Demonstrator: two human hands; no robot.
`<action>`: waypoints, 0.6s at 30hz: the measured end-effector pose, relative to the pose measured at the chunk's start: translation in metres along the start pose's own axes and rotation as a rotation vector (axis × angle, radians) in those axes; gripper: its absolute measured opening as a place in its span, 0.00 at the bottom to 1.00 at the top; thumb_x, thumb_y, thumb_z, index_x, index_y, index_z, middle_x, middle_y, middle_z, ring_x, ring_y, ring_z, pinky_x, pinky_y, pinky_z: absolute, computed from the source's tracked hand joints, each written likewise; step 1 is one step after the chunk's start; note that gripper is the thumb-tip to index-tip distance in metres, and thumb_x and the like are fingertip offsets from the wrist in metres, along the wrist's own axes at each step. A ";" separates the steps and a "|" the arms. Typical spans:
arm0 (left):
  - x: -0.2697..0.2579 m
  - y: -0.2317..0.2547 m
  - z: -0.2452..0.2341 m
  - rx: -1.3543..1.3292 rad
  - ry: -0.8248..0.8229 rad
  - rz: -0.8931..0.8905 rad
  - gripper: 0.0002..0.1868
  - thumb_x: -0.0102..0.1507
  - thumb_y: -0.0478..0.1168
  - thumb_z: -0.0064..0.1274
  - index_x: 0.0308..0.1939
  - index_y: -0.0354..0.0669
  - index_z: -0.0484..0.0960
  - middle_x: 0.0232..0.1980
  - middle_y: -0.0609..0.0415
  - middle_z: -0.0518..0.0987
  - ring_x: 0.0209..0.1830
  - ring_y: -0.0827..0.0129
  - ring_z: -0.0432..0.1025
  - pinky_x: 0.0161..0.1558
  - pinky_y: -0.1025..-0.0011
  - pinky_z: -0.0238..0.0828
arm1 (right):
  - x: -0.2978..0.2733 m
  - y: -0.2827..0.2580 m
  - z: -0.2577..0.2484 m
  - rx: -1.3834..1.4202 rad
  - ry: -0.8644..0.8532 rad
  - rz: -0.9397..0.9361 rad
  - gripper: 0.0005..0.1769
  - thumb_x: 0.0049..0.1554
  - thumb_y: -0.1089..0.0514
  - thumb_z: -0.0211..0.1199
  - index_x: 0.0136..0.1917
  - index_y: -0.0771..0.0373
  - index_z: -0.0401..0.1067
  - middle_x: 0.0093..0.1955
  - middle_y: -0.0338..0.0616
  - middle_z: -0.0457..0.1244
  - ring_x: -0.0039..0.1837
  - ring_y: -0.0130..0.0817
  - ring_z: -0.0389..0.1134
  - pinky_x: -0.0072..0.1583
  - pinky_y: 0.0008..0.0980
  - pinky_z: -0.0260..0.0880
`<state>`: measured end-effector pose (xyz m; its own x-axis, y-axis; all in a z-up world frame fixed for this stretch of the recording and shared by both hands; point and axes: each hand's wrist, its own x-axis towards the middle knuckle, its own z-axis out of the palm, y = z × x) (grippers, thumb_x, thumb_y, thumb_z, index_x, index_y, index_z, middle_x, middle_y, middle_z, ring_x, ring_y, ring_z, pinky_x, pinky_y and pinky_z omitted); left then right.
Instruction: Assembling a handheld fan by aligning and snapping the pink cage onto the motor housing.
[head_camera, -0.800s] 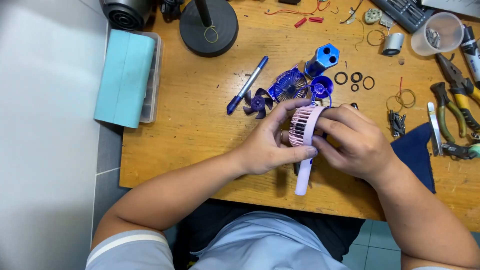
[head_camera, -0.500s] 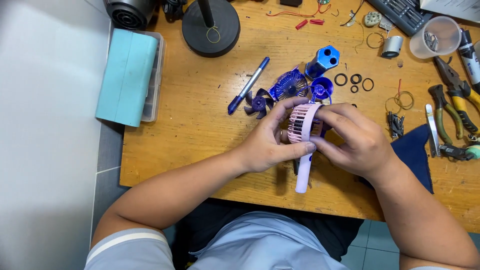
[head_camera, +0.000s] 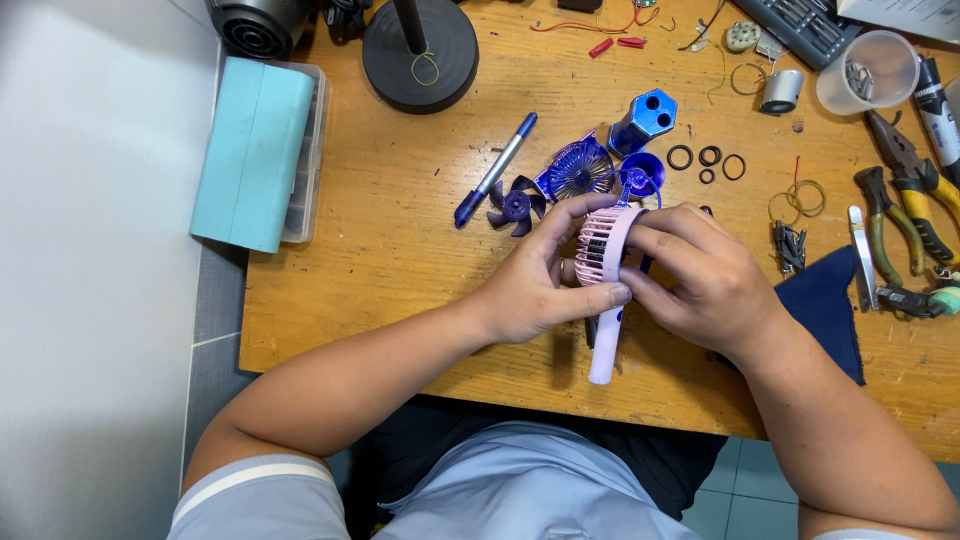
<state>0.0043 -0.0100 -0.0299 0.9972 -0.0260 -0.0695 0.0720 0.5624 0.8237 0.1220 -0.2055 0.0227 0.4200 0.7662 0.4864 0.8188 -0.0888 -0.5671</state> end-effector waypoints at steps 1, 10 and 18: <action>0.000 0.000 -0.001 0.000 0.001 0.000 0.51 0.65 0.29 0.75 0.89 0.42 0.64 0.72 0.45 0.76 0.63 0.53 0.85 0.60 0.59 0.93 | 0.000 0.001 0.001 0.001 0.000 0.000 0.11 0.66 0.60 0.77 0.59 0.68 0.84 0.54 0.56 0.72 0.51 0.60 0.75 0.52 0.52 0.77; -0.002 0.011 0.004 0.021 -0.004 -0.018 0.51 0.65 0.29 0.75 0.89 0.43 0.64 0.73 0.45 0.76 0.63 0.53 0.85 0.59 0.61 0.93 | 0.003 -0.006 0.000 -0.009 0.017 0.030 0.06 0.65 0.63 0.79 0.55 0.65 0.85 0.51 0.54 0.71 0.48 0.58 0.74 0.49 0.49 0.76; -0.001 0.003 0.001 -0.001 -0.004 -0.001 0.51 0.65 0.29 0.75 0.88 0.41 0.64 0.72 0.46 0.76 0.62 0.54 0.85 0.59 0.60 0.93 | 0.004 -0.007 -0.001 0.039 0.042 0.023 0.07 0.65 0.63 0.77 0.57 0.66 0.86 0.52 0.54 0.73 0.48 0.56 0.75 0.50 0.47 0.77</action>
<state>0.0035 -0.0093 -0.0263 0.9973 -0.0298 -0.0675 0.0726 0.5635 0.8229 0.1181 -0.2021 0.0296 0.4556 0.7368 0.4996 0.7929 -0.0807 -0.6040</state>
